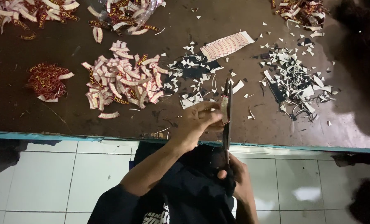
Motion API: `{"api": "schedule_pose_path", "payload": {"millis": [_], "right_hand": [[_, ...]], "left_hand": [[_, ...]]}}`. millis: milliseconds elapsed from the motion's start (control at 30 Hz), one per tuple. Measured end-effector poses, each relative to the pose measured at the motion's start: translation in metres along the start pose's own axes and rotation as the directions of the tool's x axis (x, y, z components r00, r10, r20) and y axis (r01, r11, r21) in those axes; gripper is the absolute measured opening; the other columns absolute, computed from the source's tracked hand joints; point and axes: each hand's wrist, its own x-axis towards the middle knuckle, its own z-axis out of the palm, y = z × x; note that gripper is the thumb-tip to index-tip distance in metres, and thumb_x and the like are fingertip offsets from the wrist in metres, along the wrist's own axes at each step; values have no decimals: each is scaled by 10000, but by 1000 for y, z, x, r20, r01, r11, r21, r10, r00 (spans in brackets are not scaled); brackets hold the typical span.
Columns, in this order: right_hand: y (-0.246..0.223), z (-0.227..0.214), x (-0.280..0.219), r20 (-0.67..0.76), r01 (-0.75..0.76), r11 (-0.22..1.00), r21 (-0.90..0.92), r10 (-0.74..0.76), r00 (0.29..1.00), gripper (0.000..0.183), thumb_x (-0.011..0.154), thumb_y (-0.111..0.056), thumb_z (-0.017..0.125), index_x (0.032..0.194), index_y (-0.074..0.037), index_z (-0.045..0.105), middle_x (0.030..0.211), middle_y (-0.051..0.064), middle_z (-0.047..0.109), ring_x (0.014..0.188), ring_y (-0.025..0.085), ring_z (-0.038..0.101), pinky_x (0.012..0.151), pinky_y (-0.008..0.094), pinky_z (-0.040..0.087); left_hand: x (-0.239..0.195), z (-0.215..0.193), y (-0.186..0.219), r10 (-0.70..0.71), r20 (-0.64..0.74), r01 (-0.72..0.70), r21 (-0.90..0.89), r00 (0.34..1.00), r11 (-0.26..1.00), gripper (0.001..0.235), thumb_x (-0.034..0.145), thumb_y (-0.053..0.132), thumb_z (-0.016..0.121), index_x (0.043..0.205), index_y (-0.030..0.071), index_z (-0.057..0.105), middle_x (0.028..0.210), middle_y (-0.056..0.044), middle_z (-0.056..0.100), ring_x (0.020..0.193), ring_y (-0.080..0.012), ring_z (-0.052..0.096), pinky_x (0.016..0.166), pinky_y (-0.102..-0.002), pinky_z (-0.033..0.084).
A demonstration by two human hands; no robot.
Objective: Cutting individual fabric labels from a sheet using scissors
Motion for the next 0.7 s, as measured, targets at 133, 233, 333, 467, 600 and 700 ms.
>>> {"api": "schedule_pose_path", "payload": {"millis": [133,233,333,467,600,700], "right_hand": [[-4,-1,-1,40,88,995,46,-90,995,880,734,-864,569,1035,-48,709,815,41,682,714,170,607,595,295,512],[-11,-1,-1,46,122,992,36,-124,991,890,746,-886,546,1007,-52,715,811,25,699,708,162,633,580,302,522],[-10,-2,0,29,164,986,9,-165,986,908,753,-929,497,935,-58,675,748,-12,540,661,131,470,548,281,372],[-15,-3,2,47,171,980,102,-177,983,854,770,-883,566,919,-46,645,726,-16,461,624,124,436,512,266,391],[-8,-5,1,65,145,984,102,-153,986,877,745,-904,570,921,-49,654,728,3,518,622,144,503,527,275,458],[-5,-6,3,70,177,981,74,-182,981,875,778,-884,556,983,-42,678,747,12,547,651,152,508,567,273,469]], "left_hand": [[7,-7,7,200,3,-194,250,980,949,342,900,250,738,1147,14,722,994,-109,757,805,-163,746,637,-269,671],[13,-11,3,288,136,-318,385,948,866,112,932,87,735,1016,14,733,871,-101,749,697,-147,711,624,-249,654],[5,2,10,174,38,-178,231,984,957,329,861,162,784,1092,-69,747,916,-172,782,708,-202,752,663,-289,683],[3,7,10,152,57,-157,93,987,983,317,897,122,767,1119,-102,733,812,-119,734,666,-161,653,636,-261,603],[1,9,13,125,25,-127,94,992,987,290,887,147,775,1059,-87,756,781,-116,734,638,-168,662,618,-269,606],[3,9,12,64,-34,-59,120,997,991,316,879,148,772,1103,-75,759,810,-116,750,681,-167,683,637,-276,627]]}}
